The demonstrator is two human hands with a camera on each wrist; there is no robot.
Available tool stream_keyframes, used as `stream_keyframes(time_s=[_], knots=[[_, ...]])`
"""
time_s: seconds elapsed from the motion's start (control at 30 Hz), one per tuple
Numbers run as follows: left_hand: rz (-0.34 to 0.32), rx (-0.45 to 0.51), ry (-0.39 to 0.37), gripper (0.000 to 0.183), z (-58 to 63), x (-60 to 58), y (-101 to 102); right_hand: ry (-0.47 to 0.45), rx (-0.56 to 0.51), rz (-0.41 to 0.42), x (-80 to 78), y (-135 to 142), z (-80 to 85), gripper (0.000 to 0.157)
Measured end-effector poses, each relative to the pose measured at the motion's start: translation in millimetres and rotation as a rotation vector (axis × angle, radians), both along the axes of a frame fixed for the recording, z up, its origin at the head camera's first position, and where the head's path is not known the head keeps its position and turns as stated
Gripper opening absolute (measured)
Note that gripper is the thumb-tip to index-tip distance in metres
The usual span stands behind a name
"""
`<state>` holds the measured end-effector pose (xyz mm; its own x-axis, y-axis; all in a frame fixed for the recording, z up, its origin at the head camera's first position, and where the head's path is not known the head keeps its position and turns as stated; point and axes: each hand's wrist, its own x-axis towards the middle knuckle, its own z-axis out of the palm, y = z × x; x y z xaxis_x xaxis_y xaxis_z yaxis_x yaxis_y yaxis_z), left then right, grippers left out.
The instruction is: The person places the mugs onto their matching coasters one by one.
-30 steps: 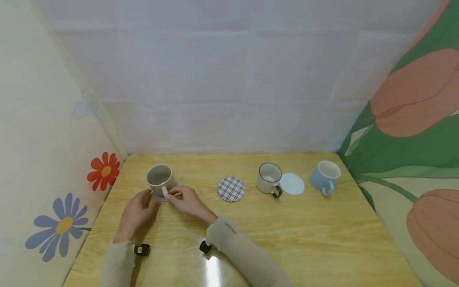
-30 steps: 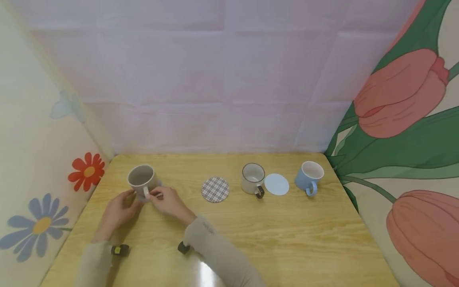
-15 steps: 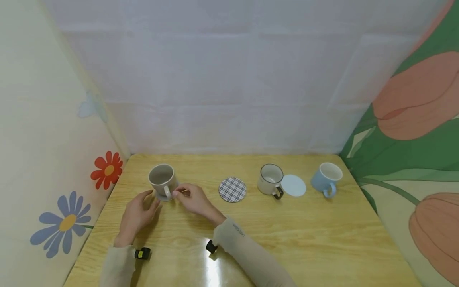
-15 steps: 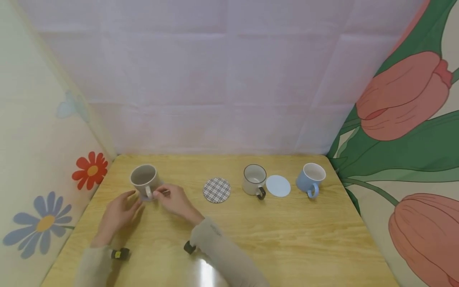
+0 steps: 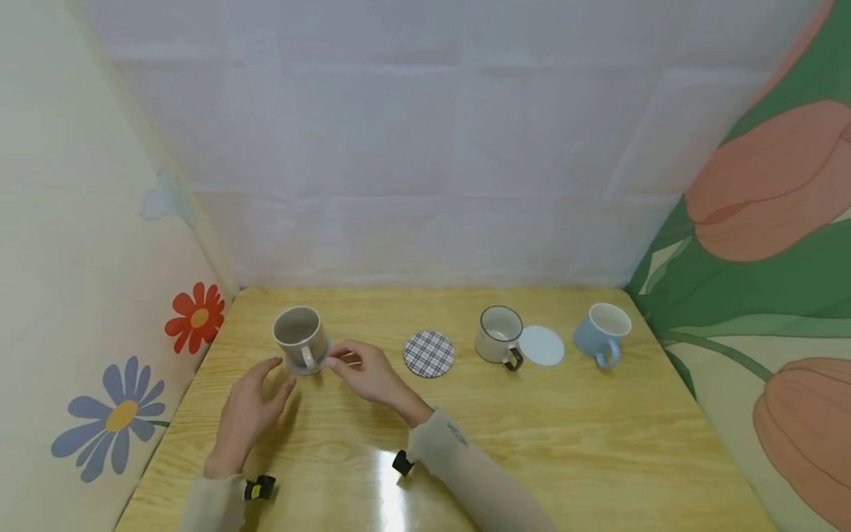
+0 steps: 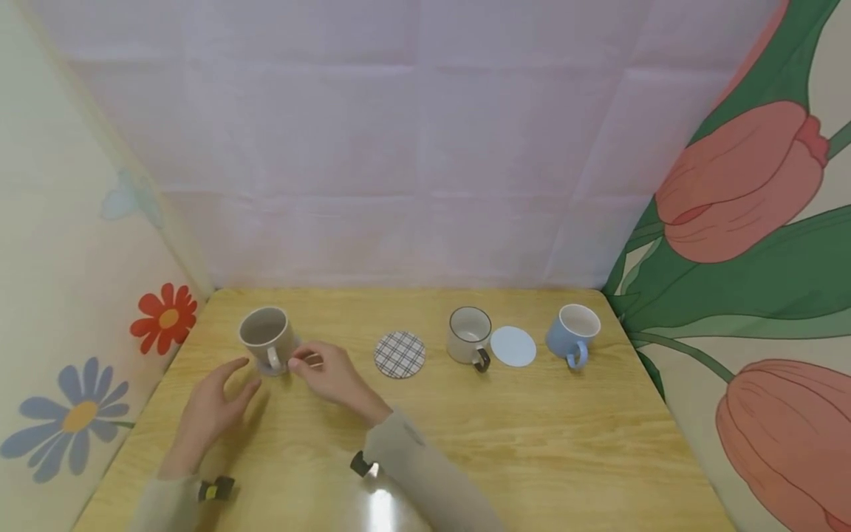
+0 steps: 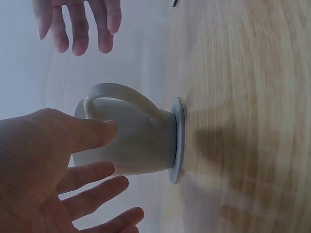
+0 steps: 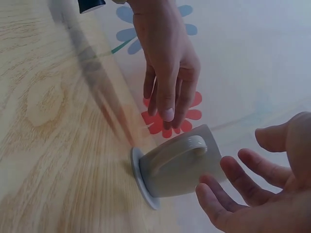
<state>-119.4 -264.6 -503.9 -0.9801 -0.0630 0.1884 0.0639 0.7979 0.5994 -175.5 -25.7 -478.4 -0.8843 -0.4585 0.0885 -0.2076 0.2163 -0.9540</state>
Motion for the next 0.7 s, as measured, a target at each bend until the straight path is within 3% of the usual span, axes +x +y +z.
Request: stream_keyframes(time_s=[0.17, 0.4, 0.7], knots=[[-0.001, 0.0, 0.054, 0.052, 0.6, 4.5, 3.1, 0.002, 0.004, 0.003, 3.8, 9.1, 4.6, 0.027], [-0.018, 0.025, 0.015, 0.053, 5.7, 8.1, 10.1, 0.003, -0.014, 0.006, 6.9, 19.2, 9.1, 0.03], [-0.02, 0.031, 0.038, 0.051, 8.2, 10.8, 19.6, 0.037, -0.01, 0.018, 12.9, 35.1, 17.0, 0.028]])
